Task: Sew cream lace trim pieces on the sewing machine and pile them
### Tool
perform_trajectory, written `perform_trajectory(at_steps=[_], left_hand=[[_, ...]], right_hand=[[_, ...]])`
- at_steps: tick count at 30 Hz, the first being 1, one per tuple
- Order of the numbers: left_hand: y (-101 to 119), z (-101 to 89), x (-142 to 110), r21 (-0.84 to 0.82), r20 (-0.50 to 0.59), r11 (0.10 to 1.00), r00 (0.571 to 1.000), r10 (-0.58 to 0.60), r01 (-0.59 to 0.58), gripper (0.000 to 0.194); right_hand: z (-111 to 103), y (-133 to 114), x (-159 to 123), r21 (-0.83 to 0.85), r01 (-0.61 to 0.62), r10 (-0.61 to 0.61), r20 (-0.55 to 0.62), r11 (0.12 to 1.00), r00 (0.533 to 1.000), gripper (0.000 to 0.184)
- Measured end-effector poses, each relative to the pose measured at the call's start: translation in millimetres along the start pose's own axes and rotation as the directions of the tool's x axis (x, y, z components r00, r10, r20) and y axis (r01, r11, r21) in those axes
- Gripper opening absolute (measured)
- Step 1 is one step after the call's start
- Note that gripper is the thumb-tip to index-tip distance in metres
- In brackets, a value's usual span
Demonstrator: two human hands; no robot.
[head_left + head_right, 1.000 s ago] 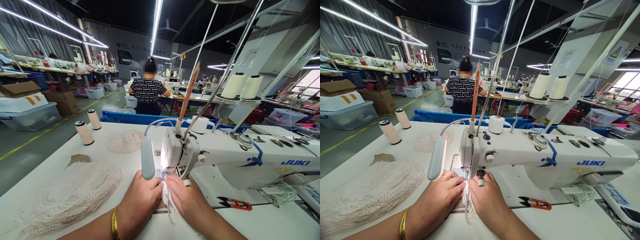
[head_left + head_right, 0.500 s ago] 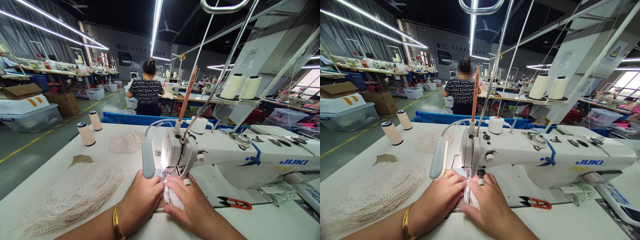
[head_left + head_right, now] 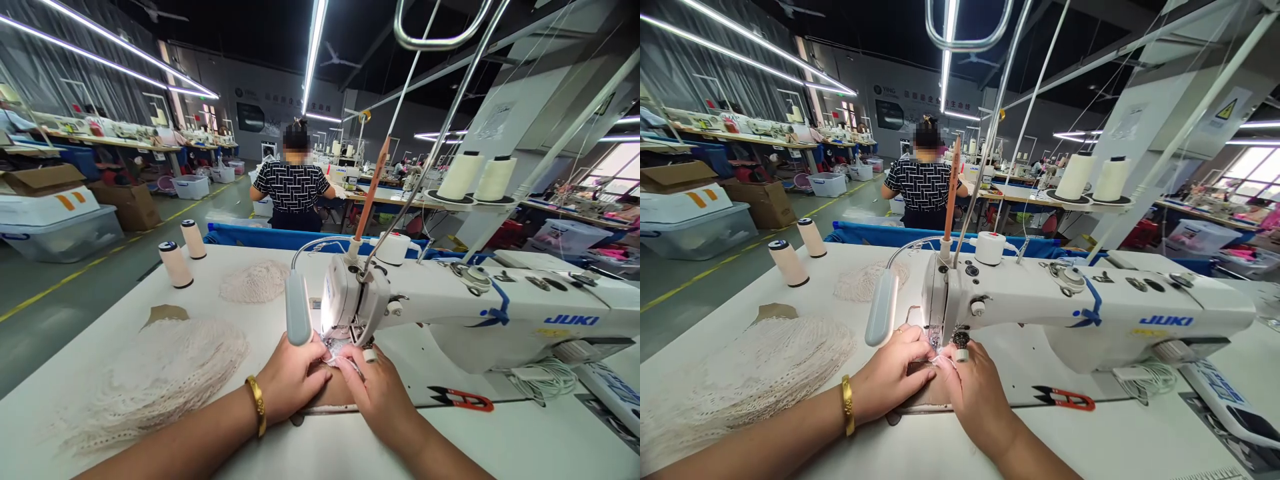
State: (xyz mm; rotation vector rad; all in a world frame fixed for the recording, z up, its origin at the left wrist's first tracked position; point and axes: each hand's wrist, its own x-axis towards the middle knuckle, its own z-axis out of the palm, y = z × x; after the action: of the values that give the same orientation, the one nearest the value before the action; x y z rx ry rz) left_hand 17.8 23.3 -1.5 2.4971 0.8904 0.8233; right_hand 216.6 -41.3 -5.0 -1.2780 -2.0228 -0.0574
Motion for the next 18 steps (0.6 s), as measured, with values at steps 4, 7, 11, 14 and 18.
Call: perform_trajectory(at_steps=[4, 7, 11, 14, 18], left_hand=[[-1, 4.1, 0, 0.021, -0.056, 0.997, 0.996, 0.072, -0.071, 0.016], [-3, 5.7, -1, 0.069, -0.088, 0.985, 0.983, 0.161, -0.155, 0.025], [-2, 3.5, -11, 0.133, -0.071, 0.952, 0.956, 0.286, -0.275, 0.027], [4, -0.3, -22, 0.154, -0.048, 0.938, 0.945, 0.322, -0.312, 0.026], [12, -4.7, -27, 0.160, -0.019, 0.927, 0.938, 0.347, -0.340, 0.024]], right_hand=[[5, 1, -2, 0.071, -0.043, 0.042, 0.012, 0.997, 0.999, 0.025], [6, 4, -4, 0.059, -0.045, 0.044, 0.027, 0.997, 0.999, 0.024], [-2, 6, -7, 0.099, 0.092, -0.110, 0.196, 0.991, 0.975, 0.026], [-11, 5, -10, 0.113, 0.160, -0.188, 0.310, 0.981, 0.932, 0.017], [-17, 3, -13, 0.087, 0.145, -0.166, 0.337, 0.986, 0.927, 0.013]])
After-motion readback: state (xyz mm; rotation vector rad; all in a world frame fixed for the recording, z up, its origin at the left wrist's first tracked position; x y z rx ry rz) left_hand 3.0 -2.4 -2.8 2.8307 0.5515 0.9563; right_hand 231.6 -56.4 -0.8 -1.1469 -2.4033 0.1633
